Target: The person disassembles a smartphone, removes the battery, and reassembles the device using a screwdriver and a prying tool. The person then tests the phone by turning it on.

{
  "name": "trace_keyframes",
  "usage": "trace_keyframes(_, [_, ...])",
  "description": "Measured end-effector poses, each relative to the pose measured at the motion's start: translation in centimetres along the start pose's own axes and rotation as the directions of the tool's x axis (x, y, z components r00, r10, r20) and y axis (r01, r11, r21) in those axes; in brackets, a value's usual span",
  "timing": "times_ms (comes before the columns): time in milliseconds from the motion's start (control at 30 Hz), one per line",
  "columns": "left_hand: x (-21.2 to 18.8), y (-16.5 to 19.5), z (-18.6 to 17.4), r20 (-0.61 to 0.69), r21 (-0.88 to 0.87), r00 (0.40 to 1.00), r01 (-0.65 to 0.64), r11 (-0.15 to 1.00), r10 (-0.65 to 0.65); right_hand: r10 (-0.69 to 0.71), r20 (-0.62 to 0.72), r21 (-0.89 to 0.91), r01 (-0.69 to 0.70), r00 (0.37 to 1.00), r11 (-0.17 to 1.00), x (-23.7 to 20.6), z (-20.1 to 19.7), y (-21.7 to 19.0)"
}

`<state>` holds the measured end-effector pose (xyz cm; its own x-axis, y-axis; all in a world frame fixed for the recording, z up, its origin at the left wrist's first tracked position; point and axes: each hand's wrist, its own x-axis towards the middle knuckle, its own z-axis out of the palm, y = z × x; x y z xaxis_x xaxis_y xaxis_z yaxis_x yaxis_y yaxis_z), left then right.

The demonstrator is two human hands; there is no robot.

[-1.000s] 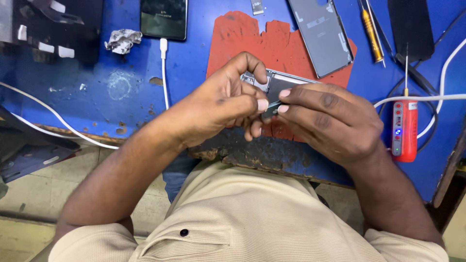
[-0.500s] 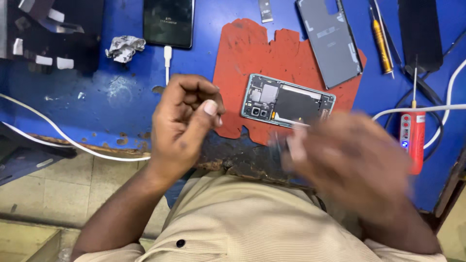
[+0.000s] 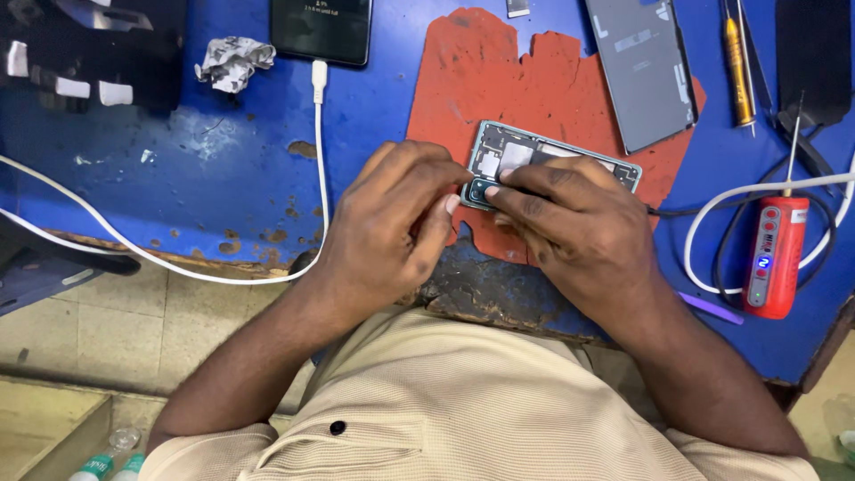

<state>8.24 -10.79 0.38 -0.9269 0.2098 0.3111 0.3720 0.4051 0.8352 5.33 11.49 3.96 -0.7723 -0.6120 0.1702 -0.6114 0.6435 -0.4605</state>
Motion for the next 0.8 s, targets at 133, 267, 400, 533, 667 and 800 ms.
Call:
trace_keyframes(133, [0.0, 0.1, 0.0, 0.069, 0.051, 0.998, -0.003, 0.999, 0.0, -0.008, 0.01, -0.017, 0.008, 1.0, 1.0, -0.2, 0.0, -0.1])
trace_keyframes(267, [0.1, -0.1, 0.1, 0.119, 0.078, 0.993, -0.031, 0.996, 0.021, -0.021, 0.008, -0.04, 0.022, 1.0, 0.999, 0.1, -0.1, -0.3])
trace_keyframes(400, [-0.1, -0.3, 0.3, 0.148, 0.14, 0.987, -0.089, 0.986, 0.068, -0.059, 0.03, -0.081, 0.062, 0.998, 0.995, 0.3, -0.3, -0.5])
trace_keyframes(533, [-0.1, -0.2, 0.7, 0.216, 0.245, 0.97, -0.161, 0.956, 0.108, -0.094, 0.069, -0.194, 0.105, 0.993, 0.975, -0.3, -0.7, -0.7])
trace_keyframes(667, [0.0, -0.1, 0.8, 0.235, 0.311, 0.959, -0.231, 0.922, 0.16, -0.104, 0.034, -0.167, 0.108, 0.994, 0.98, -0.6, -0.6, -0.2])
trace_keyframes(800, [-0.3, 0.1, 0.8, 0.25, 0.332, 0.952, -0.257, 0.908, 0.178, -0.059, 0.029, -0.042, 0.06, 0.998, 0.997, -0.6, -1.2, 0.5])
